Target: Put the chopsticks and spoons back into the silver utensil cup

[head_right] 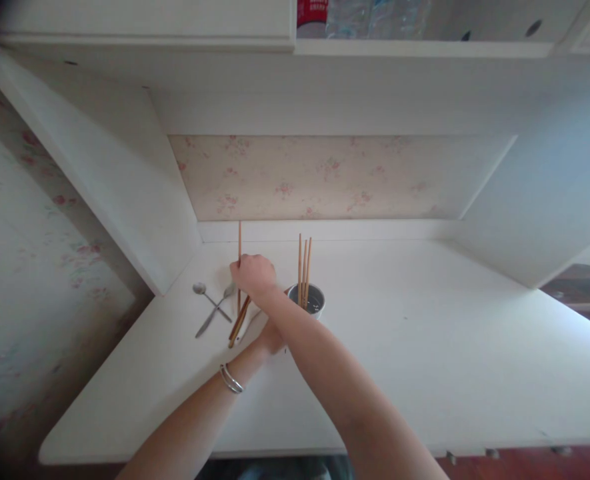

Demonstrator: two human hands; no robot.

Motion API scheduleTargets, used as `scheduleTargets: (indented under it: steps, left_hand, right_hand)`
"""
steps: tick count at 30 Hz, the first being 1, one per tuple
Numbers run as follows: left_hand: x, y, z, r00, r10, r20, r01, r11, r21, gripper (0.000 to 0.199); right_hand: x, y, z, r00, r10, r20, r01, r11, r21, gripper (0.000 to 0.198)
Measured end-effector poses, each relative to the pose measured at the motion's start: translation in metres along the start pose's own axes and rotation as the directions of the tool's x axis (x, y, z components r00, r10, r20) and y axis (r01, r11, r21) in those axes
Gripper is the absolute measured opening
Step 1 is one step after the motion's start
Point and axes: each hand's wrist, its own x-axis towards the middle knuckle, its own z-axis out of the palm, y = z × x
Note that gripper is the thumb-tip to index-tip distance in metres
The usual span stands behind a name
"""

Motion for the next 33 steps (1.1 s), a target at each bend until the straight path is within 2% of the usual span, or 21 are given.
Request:
scheduleTargets:
  steps: [2, 4, 7, 11, 14, 16, 18, 24, 29, 33]
  left_hand:
    - [0.0, 0.005, 0.002, 0.999, 0.036, 0.035, -0.037, 0.999, 0.037, 0.032]
    - [0.0, 0.007, 0.005, 0.99, 0.102, 0.094, -0.108, 0.992, 0.061, 0.027]
    - [-0.001, 0.006, 0.008, 0.974, 0.161, 0.16, -0.173, 0.983, 0.064, 0.041]
    - [-0.003, 0.001, 0.008, 0.982, 0.158, 0.105, -0.167, 0.982, 0.088, 0.068]
    - [-0.003, 0.0, 0.007, 0.981, 0.163, 0.107, -0.172, 0.981, 0.086, 0.074]
    - [-0.003, 0.0, 0.007, 0.981, 0.165, 0.106, -0.174, 0.982, 0.077, 0.076]
    - [-0.003, -0.001, 0.008, 0.98, 0.175, 0.097, -0.183, 0.98, 0.075, 0.077]
    - [-0.001, -0.008, 0.009, 0.98, 0.175, 0.097, -0.181, 0.981, 0.065, 0.076]
    - [0.004, -0.015, 0.006, 0.972, 0.205, 0.116, -0.21, 0.977, 0.036, 0.079]
    - [0.005, -0.016, 0.004, 0.971, 0.195, 0.139, -0.197, 0.98, 0.004, 0.081]
  right_hand:
    - [-0.007, 0.005, -0.01, 0.99, -0.05, -0.134, 0.059, 0.996, 0.06, 0.036]
    - [-0.016, 0.012, -0.021, 0.947, -0.099, -0.305, 0.164, 0.967, 0.193, 0.028]
    - [-0.033, 0.029, -0.042, 0.865, -0.044, -0.5, 0.298, 0.846, 0.441, 0.02]
    - [-0.055, 0.063, -0.073, 0.837, 0.126, -0.533, 0.345, 0.635, 0.691, 0.023]
    - [-0.065, 0.095, -0.089, 0.808, 0.25, -0.534, 0.33, 0.56, 0.76, 0.026]
    - [-0.07, 0.115, -0.092, 0.778, 0.32, -0.541, 0.299, 0.57, 0.766, 0.029]
    - [-0.074, 0.132, -0.088, 0.773, 0.351, -0.528, 0.246, 0.601, 0.76, 0.031]
    - [-0.082, 0.154, -0.053, 0.855, 0.29, -0.43, 0.057, 0.771, 0.634, 0.033]
    - [-0.083, 0.154, -0.035, 0.906, 0.192, -0.377, 0.015, 0.875, 0.483, 0.032]
    - [-0.082, 0.152, -0.03, 0.925, 0.16, -0.346, -0.005, 0.913, 0.409, 0.032]
